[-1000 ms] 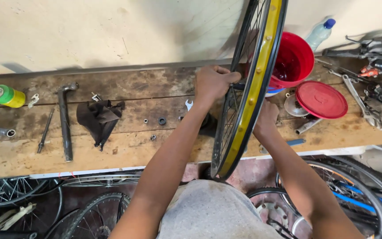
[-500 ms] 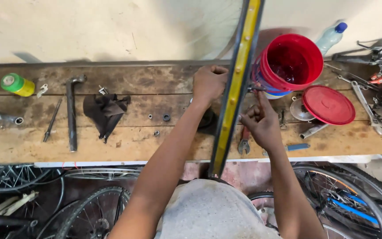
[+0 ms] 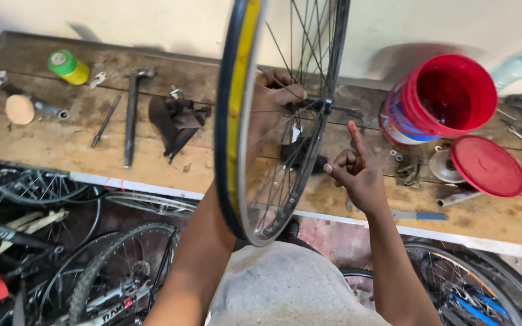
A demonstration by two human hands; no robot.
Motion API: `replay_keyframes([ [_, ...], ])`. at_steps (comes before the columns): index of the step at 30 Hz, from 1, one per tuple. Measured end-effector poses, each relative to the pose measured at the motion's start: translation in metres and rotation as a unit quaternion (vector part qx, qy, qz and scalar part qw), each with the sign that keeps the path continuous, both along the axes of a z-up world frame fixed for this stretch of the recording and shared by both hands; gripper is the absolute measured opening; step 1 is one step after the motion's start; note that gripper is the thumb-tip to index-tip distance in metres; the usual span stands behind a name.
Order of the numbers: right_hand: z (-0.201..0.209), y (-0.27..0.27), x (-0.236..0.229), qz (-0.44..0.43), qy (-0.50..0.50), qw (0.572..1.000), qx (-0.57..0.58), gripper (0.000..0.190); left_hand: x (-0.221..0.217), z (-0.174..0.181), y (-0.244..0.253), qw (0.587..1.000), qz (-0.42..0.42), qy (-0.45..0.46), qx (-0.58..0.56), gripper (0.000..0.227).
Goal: The person is adjusting a bicycle wheel axle by applying grease to the hub, installing the axle, tightening the nuts with a wrench, and checking the alignment with a level.
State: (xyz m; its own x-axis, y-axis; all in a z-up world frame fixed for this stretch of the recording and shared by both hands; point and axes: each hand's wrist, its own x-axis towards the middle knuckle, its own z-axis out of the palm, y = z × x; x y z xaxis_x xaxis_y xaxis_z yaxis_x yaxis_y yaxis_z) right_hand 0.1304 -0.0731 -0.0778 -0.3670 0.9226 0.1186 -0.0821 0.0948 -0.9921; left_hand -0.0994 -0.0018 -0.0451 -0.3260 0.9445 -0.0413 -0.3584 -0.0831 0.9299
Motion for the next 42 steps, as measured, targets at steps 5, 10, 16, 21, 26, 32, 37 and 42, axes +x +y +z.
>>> replay_keyframes([
  [5,-0.014,-0.002,-0.037,0.054,0.041,0.997,-0.028,0.090,-0.057,0.023,-0.036,0.998,0.056,0.004,0.011,0.028],
  [10,-0.015,-0.011,-0.083,0.095,0.036,0.993,-0.055,0.094,-0.100,0.016,-0.069,0.993,0.112,0.009,0.023,0.018],
  [16,-0.029,-0.016,-0.131,0.118,0.010,0.991,-0.068,0.091,-0.154,0.037,-0.111,0.989,0.137,0.046,-0.036,0.019],
  [21,-0.046,-0.019,-0.166,0.105,-0.079,0.986,-0.098,0.078,-0.210,0.038,-0.131,0.972,0.164,0.152,-0.077,0.020],
  [26,-0.047,-0.028,-0.201,0.106,-0.140,0.978,-0.115,0.068,-0.240,0.032,-0.150,0.981,0.151,0.097,-0.078,0.019],
  [32,-0.047,-0.034,-0.231,0.083,-0.174,0.973,-0.123,0.059,-0.257,0.021,-0.153,0.987,0.103,0.100,-0.074,0.016],
  [37,-0.044,-0.031,-0.242,0.055,-0.211,0.971,-0.097,0.057,-0.266,-0.001,-0.146,0.993,0.085,0.061,-0.062,0.020],
  [42,-0.062,-0.029,-0.222,-0.062,-0.384,0.921,-0.014,0.053,-0.259,-0.007,-0.135,0.993,0.058,0.084,-0.052,0.023],
])
